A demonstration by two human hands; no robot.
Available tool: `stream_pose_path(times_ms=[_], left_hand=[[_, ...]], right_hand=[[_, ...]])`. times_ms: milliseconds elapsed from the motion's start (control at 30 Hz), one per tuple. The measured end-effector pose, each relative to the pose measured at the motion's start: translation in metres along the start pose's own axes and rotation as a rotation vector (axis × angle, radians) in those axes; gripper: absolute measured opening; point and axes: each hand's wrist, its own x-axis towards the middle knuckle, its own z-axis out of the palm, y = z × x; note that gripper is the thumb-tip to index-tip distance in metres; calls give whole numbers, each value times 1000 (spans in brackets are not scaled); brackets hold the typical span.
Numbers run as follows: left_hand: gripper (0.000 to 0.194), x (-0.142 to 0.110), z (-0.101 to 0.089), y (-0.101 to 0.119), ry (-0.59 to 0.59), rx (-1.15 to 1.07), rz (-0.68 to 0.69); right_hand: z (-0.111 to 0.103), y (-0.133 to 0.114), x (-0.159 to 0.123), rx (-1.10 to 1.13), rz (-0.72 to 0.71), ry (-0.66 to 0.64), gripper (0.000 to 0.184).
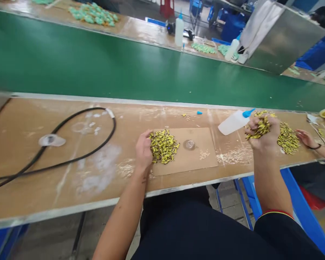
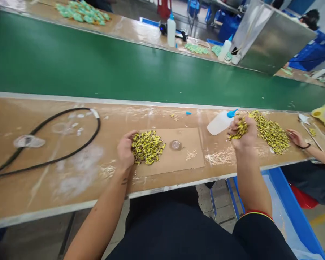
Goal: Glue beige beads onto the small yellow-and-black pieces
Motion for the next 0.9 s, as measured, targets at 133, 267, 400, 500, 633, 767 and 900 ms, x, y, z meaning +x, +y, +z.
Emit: stream_pose_path(times_ms=[133, 267, 400, 500, 633, 767, 900], left_hand=[[72, 0, 0, 9, -34, -49, 52], [76, -2, -1, 12, -53, -112, 70], [77, -4, -3, 13, -57, -193, 68], [75, -3, -3, 14, -72, -203, 64], [72, -2, -1, 14, -61, -222, 75], [73, -3, 0, 13, -32, -233, 63], [73, -4, 0, 9, 3, -235, 62]], right_hand=[[130, 13, -85, 218, 224, -385, 36], [234, 49, -132, -108, -6, -406, 32], [268, 72, -143, -393, -157, -483, 26], [266, 79, -144, -410, -252, -567, 25], [257, 84, -143, -353, -422, -651, 34], [250, 84, -139, -162, -349, -667, 50], [241, 81, -130, -24, -239, -687, 62]])
